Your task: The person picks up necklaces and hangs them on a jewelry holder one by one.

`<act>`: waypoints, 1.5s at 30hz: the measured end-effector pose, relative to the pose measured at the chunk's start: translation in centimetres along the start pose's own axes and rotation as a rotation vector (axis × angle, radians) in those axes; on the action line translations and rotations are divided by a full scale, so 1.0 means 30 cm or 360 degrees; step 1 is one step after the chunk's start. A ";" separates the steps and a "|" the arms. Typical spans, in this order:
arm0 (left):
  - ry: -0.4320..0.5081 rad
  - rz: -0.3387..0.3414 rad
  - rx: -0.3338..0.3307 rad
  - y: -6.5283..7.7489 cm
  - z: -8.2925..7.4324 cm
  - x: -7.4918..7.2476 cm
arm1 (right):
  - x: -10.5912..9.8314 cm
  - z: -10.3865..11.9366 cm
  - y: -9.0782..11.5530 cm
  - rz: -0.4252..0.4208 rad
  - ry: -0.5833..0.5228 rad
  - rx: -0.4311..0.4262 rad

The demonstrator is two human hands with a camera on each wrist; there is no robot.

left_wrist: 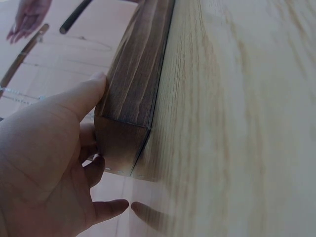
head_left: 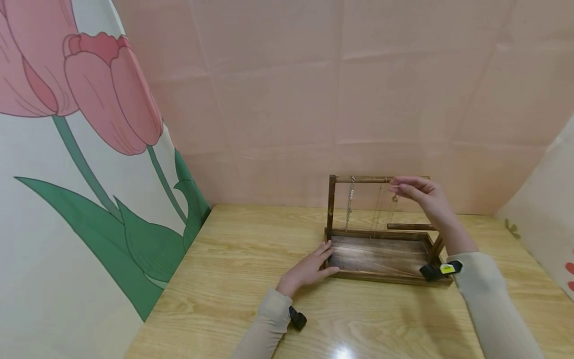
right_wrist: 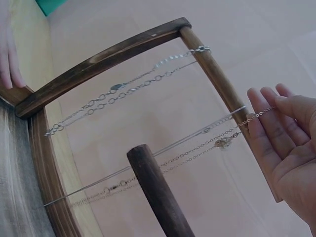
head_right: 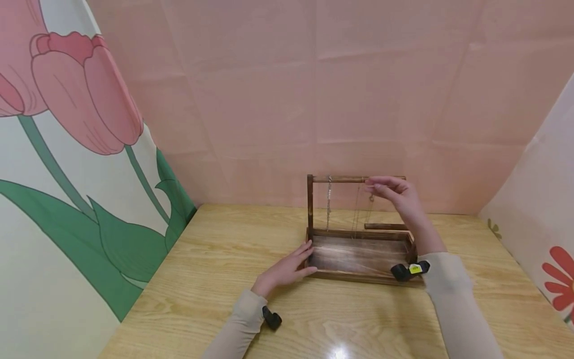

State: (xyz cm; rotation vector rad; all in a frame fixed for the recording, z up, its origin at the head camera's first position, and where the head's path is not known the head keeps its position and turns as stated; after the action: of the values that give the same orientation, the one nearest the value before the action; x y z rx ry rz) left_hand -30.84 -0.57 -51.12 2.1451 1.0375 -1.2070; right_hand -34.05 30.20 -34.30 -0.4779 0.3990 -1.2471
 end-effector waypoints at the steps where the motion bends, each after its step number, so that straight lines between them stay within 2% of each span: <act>1: 0.0002 0.0000 0.0001 0.001 -0.001 0.000 | -0.004 0.003 0.000 -0.0009 -0.0001 0.0016; 9: 0.0012 -0.0009 0.0002 -0.001 -0.002 -0.001 | -0.026 0.024 0.002 -0.0073 0.0055 0.0071; 16: 0.0003 -0.0009 0.0004 0.001 -0.001 -0.001 | -0.046 0.032 0.009 -0.0083 -0.0044 0.0011; 23: 0.0028 -0.0007 0.0001 0.005 0.001 -0.002 | -0.068 0.040 0.016 -0.0116 0.0005 0.0011; 32: 0.0020 0.0000 0.0009 0.000 0.003 0.002 | -0.094 0.053 0.018 -0.0121 -0.0042 -0.0059; 45: 0.0010 -0.0005 0.0019 0.004 -0.002 -0.003 | -0.128 0.070 0.009 -0.0168 -0.0037 -0.0090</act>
State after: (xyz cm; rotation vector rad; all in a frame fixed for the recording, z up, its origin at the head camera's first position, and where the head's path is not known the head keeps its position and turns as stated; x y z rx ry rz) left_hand -30.75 -0.65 -51.02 2.1588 1.0389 -1.2113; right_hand -33.76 34.23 -32.57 -0.5674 0.3944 -1.3337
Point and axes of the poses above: each hand's wrist, its own y-axis away from the middle knuckle, its own x-axis out of the palm, z = x × y, the point moved 2 cm from there along -y, towards the middle knuckle, and after that the axes turned 5 degrees about -x, right-handed, at the moved point
